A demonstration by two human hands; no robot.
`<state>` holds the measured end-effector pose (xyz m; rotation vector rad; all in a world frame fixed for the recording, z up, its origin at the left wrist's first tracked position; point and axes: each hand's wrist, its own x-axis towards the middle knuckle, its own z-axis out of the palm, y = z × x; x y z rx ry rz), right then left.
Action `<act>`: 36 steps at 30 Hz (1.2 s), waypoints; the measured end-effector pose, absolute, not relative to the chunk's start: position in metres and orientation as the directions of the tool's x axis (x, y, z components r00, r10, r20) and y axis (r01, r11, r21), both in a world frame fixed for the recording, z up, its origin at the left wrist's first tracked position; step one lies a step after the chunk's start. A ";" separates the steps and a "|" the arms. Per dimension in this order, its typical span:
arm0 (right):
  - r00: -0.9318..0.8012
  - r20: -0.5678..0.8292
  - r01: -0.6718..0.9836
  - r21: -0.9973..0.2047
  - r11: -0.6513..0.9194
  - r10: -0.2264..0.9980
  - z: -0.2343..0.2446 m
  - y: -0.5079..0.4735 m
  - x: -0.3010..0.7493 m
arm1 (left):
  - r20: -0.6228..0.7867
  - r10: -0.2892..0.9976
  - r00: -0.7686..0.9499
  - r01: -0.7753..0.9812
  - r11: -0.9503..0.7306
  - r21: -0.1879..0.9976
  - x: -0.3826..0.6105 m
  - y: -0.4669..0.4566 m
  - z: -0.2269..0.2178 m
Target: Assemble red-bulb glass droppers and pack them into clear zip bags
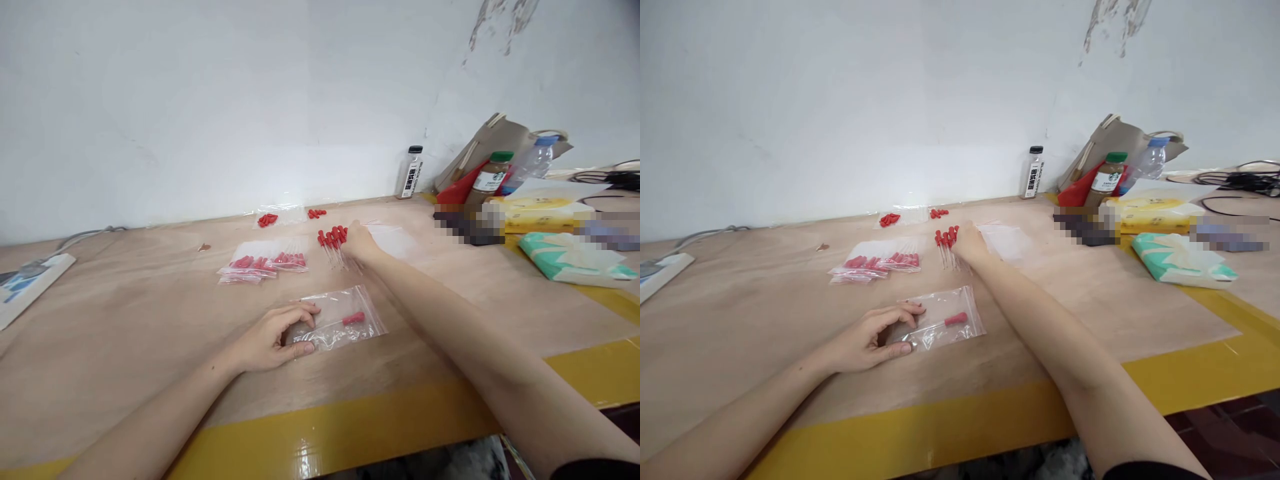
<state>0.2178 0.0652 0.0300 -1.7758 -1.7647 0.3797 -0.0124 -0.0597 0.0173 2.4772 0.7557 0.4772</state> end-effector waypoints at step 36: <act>-0.342 -0.060 0.194 -0.981 0.008 0.938 0.005 -0.046 0.283 | 0.139 0.661 0.738 0.529 -0.694 0.488 -0.011 -0.063 0.018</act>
